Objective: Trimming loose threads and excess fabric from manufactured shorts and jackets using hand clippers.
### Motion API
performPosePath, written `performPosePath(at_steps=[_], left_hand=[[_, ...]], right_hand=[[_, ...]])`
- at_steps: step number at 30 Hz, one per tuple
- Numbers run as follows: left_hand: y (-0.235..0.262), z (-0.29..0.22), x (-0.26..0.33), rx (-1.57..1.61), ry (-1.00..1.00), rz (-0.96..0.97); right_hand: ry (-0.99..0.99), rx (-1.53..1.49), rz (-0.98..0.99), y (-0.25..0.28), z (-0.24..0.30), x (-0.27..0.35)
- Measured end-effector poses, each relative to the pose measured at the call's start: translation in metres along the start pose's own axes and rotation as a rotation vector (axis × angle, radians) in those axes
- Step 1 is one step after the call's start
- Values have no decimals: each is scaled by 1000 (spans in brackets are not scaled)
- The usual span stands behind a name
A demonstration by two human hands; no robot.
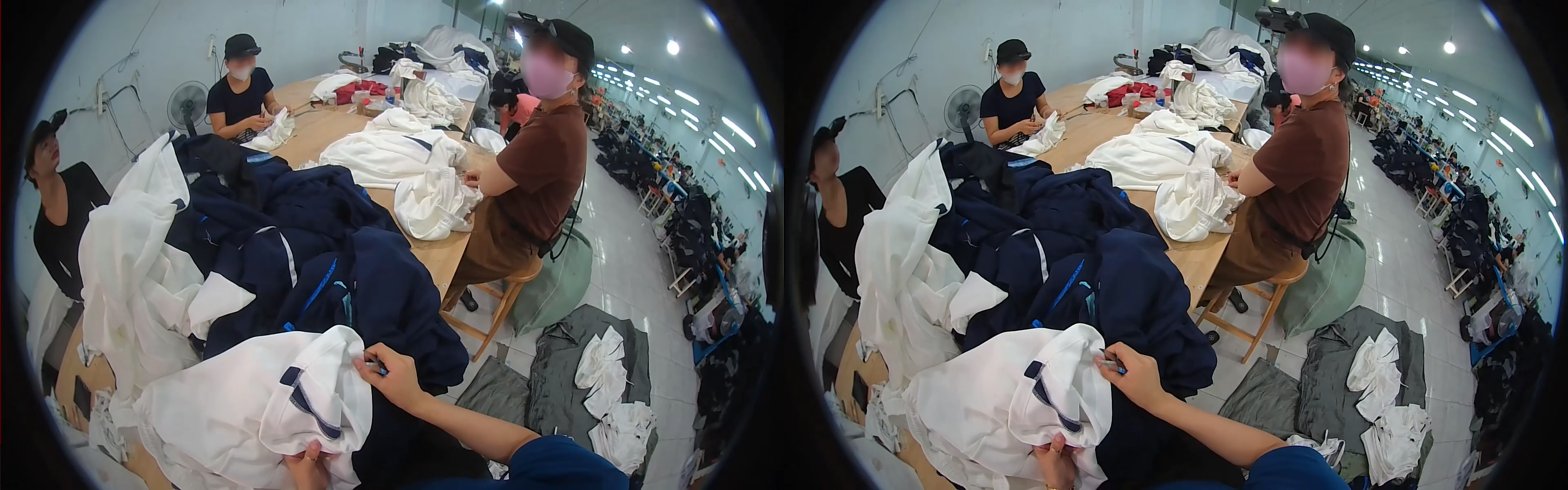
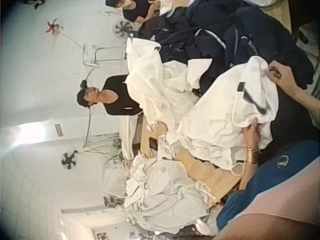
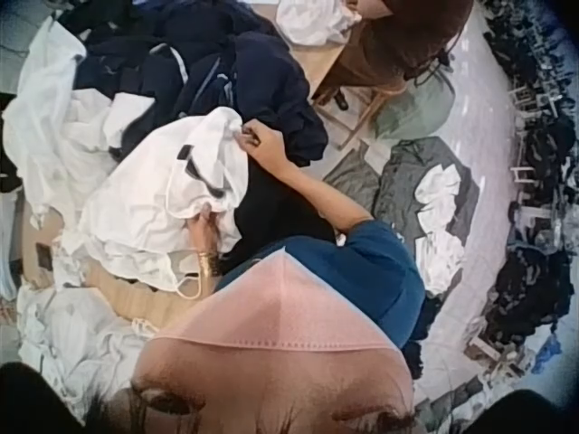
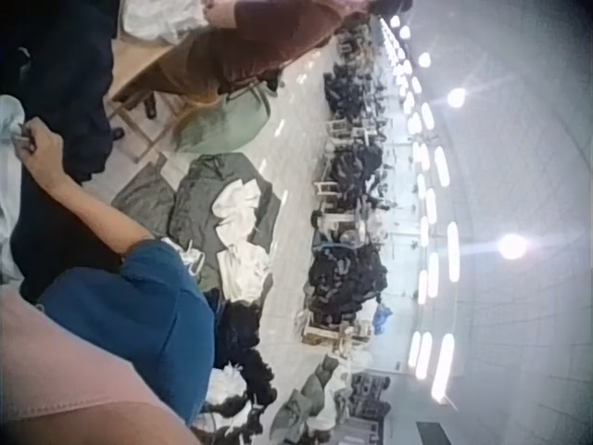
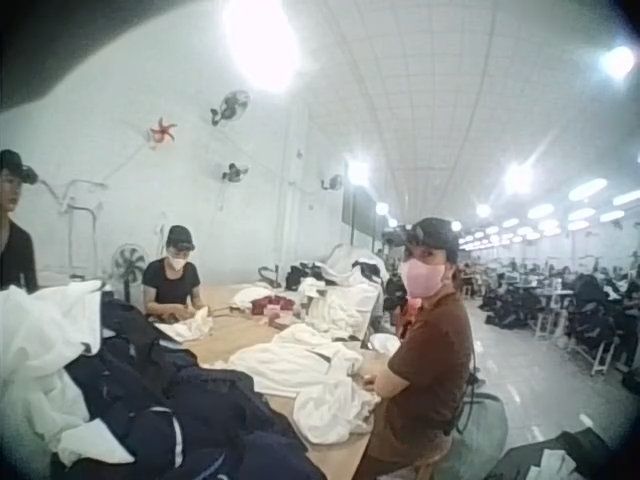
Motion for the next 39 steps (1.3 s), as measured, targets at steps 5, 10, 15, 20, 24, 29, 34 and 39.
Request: performPosePath(at_steps=[5,10,15,20,24,29,34,39], left_hand=[[-3,-5,3,21,-19,-10],[-4,-6,1,-9,-63,59],[-7,-9,4,-20,-70,44],[0,-5,3,-98,-106,8],[6,6,-3,-37,-107,6],[2,7,-6,58,-79,30],[11,21,-12,1,7,66],[9,25,-12,-102,47,138]], right_hand=[[15,-3,0,0,1,0],[27,-12,-13,0,1,1],[21,-3,-10,1,0,2],[-16,13,9,3,3,2],[-16,26,18,1,2,2],[-48,33,-9,2,0,2],[-37,-6,12,-8,-11,4],[-54,-15,17,-10,-25,11]])
Point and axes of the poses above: each hand's wrist, its own x-axis away from the middle knuckle, its own y-axis out of the back of the hand, z = x × y, the point moved 9 cm from there along -x, towards the middle knuckle, and after that the axes turned 4 degrees about -x, right-handed, at the moved point
